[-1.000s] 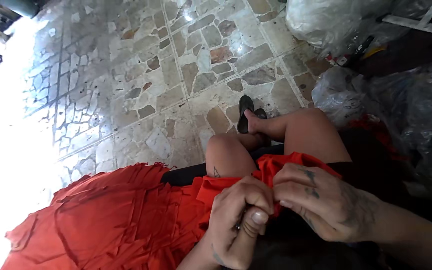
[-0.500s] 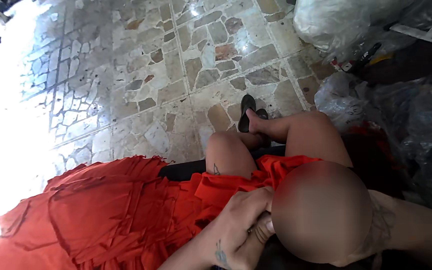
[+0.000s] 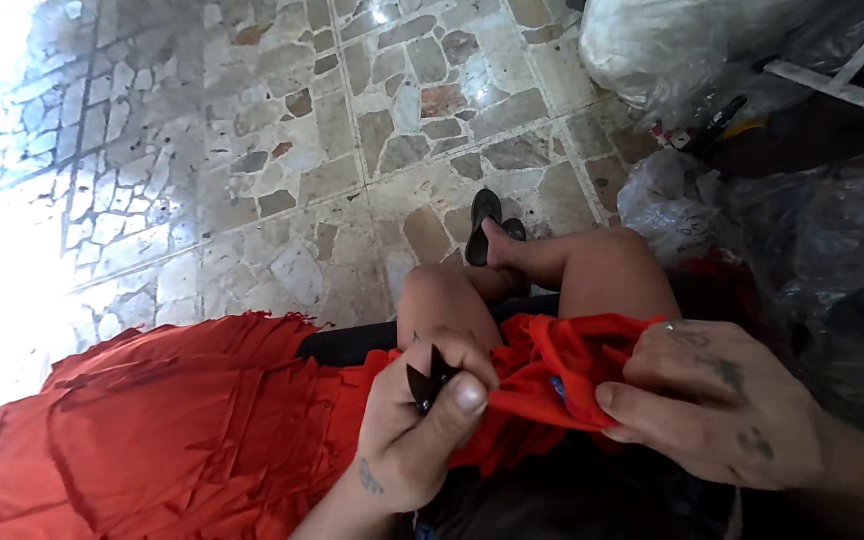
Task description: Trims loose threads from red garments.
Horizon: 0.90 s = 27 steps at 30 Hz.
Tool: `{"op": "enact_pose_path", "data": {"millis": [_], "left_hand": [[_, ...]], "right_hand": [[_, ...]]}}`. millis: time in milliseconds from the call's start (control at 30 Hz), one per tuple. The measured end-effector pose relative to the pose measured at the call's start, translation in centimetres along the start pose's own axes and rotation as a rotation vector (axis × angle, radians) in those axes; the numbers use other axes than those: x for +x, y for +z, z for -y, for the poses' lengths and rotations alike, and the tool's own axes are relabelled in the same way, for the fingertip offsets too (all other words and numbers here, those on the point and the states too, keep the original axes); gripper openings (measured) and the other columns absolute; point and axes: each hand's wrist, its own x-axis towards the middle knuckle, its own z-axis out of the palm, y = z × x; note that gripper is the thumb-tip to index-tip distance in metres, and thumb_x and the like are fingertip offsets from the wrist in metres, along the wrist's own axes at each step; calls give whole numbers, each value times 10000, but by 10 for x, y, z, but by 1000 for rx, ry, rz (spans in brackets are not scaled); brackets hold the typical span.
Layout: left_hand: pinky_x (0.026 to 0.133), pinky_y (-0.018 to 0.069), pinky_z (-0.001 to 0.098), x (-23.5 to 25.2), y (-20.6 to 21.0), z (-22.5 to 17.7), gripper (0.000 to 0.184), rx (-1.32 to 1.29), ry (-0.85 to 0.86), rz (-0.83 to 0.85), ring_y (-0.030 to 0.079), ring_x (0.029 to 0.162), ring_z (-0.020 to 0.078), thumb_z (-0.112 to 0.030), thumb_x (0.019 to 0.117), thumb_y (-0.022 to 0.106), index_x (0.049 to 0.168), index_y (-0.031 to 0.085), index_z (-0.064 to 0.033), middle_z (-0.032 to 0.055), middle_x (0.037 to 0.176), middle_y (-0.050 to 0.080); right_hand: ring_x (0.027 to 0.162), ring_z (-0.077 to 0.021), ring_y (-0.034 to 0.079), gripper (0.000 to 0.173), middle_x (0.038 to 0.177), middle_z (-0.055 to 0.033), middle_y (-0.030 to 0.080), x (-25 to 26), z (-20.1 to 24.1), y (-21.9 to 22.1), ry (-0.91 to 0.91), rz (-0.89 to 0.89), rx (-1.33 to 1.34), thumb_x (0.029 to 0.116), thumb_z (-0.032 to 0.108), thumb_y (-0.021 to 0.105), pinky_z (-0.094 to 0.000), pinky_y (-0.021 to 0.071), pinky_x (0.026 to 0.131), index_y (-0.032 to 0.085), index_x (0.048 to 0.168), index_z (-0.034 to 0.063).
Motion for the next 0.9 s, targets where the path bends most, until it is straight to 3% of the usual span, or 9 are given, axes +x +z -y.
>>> {"op": "enact_pose_path", "data": {"millis": [33,100,167,233,333,433,600,733,900], "left_hand": [[557,406,85,3,6,2,307,30,26,-12,506,648,-88,-445,1034,575,1120,659,-162,-119,845,620],[616,406,82,9,17,8,447,141,53,64,490,695,-87,-433,986,654,1203,662,-41,-59,904,647],[718,478,140,14,21,14,347,200,85,144,574,785,-11,-295,999,661,1017,684,51,47,870,666],[733,472,160,15,18,14,330,285,117,135,576,800,9,-302,1032,614,919,663,5,36,820,631],[709,466,167,12,18,10,338,358,179,133,571,781,43,-305,1042,589,911,659,-1,53,807,611],[683,444,158,11,18,5,347,344,207,153,546,750,43,-314,1043,569,887,628,-10,47,786,576],[658,422,121,12,11,-6,318,218,130,251,522,730,-9,-321,1038,586,905,612,-32,4,775,562],[683,456,88,12,21,-10,345,130,94,257,563,763,-58,-360,1026,619,980,675,-22,-21,814,643],[683,450,106,13,23,-12,245,53,152,235,561,761,-33,-276,1020,639,956,644,-39,-20,797,606]], "right_hand": [[684,-168,550,158,779,-71,527,3,-1,4,-9,-34,24,1036,215,597,-270,493,636,613,1085,66],[713,-183,557,149,802,-93,531,8,0,9,-8,-74,58,1033,182,602,-269,505,675,608,1086,43],[770,-163,596,152,850,-102,573,9,0,4,40,-55,56,1047,186,581,-242,521,716,611,1085,41],[811,-131,624,206,885,-102,616,8,-2,-6,107,9,46,1064,227,552,-207,521,730,632,1082,38],[829,-111,626,220,891,-89,625,1,0,-16,146,32,9,1060,247,553,-187,510,724,646,1054,48],[843,-146,606,124,912,-76,589,-5,8,-22,102,-33,-117,1044,205,581,-238,520,750,608,1064,86],[906,-150,555,90,977,-64,508,-6,12,-18,3,-126,-156,1001,98,603,-239,503,844,544,1070,96],[907,-146,562,97,983,-62,506,-6,14,-12,-6,-159,-128,998,131,603,-238,507,843,521,1047,112],[873,-140,564,91,966,-62,510,-7,15,-13,-13,-207,-172,1005,143,595,-240,506,818,512,1001,108]]}}
